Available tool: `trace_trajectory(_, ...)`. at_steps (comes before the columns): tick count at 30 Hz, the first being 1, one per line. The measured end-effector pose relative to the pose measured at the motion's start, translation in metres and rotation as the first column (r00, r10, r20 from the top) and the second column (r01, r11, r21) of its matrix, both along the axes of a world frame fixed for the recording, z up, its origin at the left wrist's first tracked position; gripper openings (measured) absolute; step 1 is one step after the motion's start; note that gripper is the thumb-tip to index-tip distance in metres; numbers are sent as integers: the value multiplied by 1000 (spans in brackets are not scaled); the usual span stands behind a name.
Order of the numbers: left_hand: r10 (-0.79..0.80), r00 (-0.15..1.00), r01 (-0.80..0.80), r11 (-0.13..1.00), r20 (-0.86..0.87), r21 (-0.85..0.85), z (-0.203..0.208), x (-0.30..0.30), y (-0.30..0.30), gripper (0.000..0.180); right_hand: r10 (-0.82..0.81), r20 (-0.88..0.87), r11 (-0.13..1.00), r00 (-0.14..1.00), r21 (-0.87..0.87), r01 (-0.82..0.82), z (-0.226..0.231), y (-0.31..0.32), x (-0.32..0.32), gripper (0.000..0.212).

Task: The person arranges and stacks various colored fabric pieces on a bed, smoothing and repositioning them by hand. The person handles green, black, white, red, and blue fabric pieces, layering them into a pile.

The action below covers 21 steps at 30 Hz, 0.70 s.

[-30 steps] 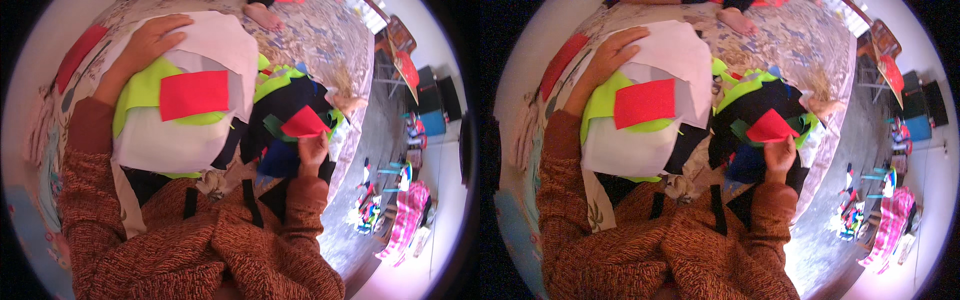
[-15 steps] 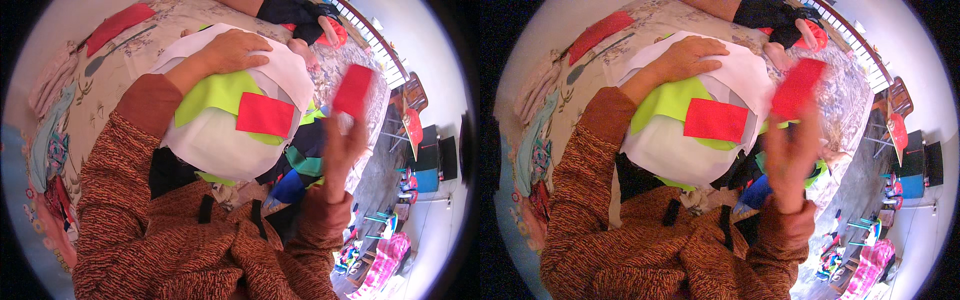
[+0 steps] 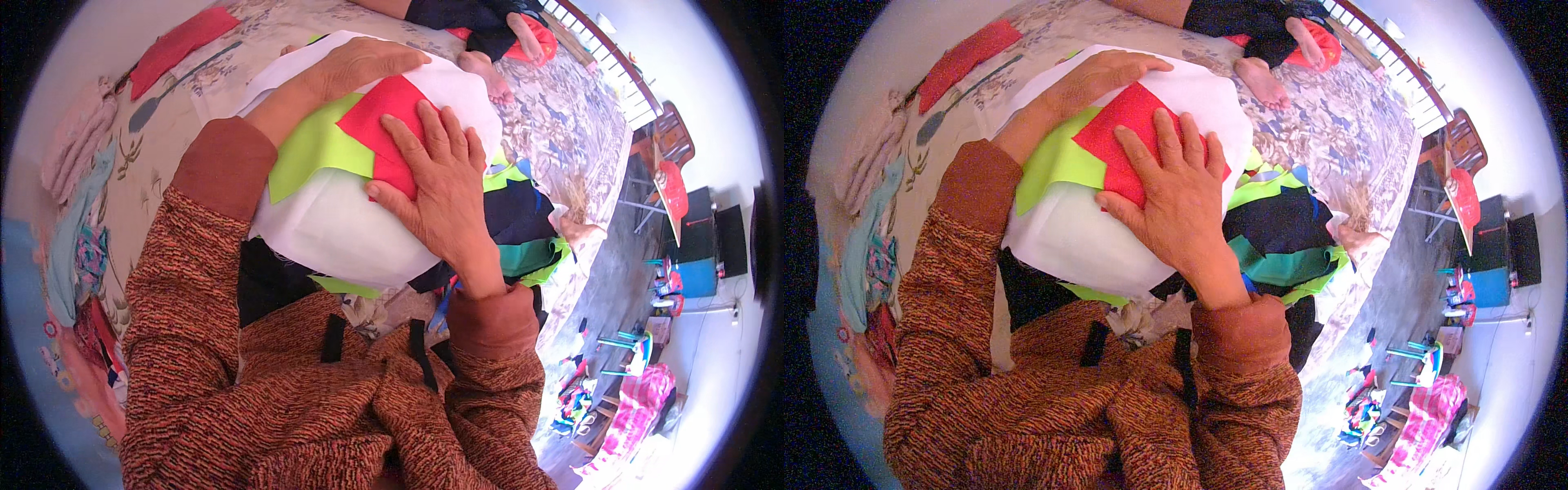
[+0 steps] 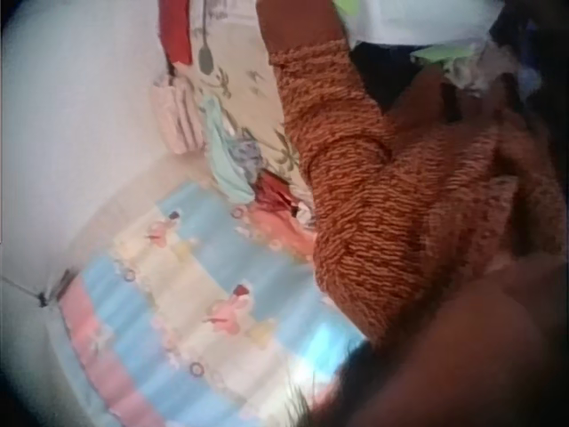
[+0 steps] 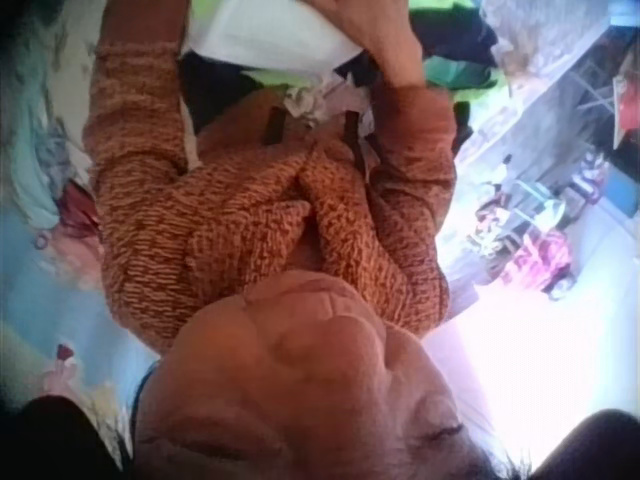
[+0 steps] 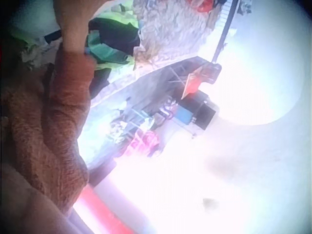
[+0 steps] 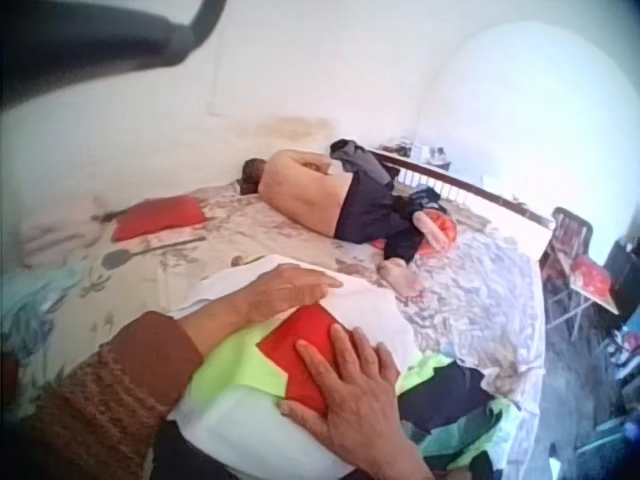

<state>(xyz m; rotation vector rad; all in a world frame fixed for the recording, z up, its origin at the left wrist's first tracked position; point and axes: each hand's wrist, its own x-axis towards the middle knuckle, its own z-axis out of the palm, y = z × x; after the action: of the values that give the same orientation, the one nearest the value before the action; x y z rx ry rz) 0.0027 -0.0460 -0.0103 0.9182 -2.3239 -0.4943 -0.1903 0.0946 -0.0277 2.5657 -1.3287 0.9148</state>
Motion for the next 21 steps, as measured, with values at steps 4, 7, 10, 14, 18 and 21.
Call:
trace_trajectory(4,17,987,22,969,158,-246,0,-6,-1,46,3,71,1000,998,-18,-2,-2,0,-1,66)
trace_trajectory(7,-29,998,41,977,63,-209,-9,-1,-11,44,16,184,999,983,-53,-7,-7,-2,2,65)
trace_trajectory(10,-43,998,46,995,36,-86,-1,1,-2,44,12,257,997,966,-78,9,-16,3,-4,61)
trace_trajectory(14,-46,999,45,999,22,11,4,-4,4,44,25,292,1000,956,-25,-19,-33,19,-26,55)
trace_trajectory(18,-22,996,19,999,89,36,4,-1,5,42,28,435,996,900,62,-61,-71,49,-44,56)
trace_trajectory(21,2,993,-5,1000,121,27,0,6,-3,41,-13,516,968,856,220,-118,-113,72,-58,56)
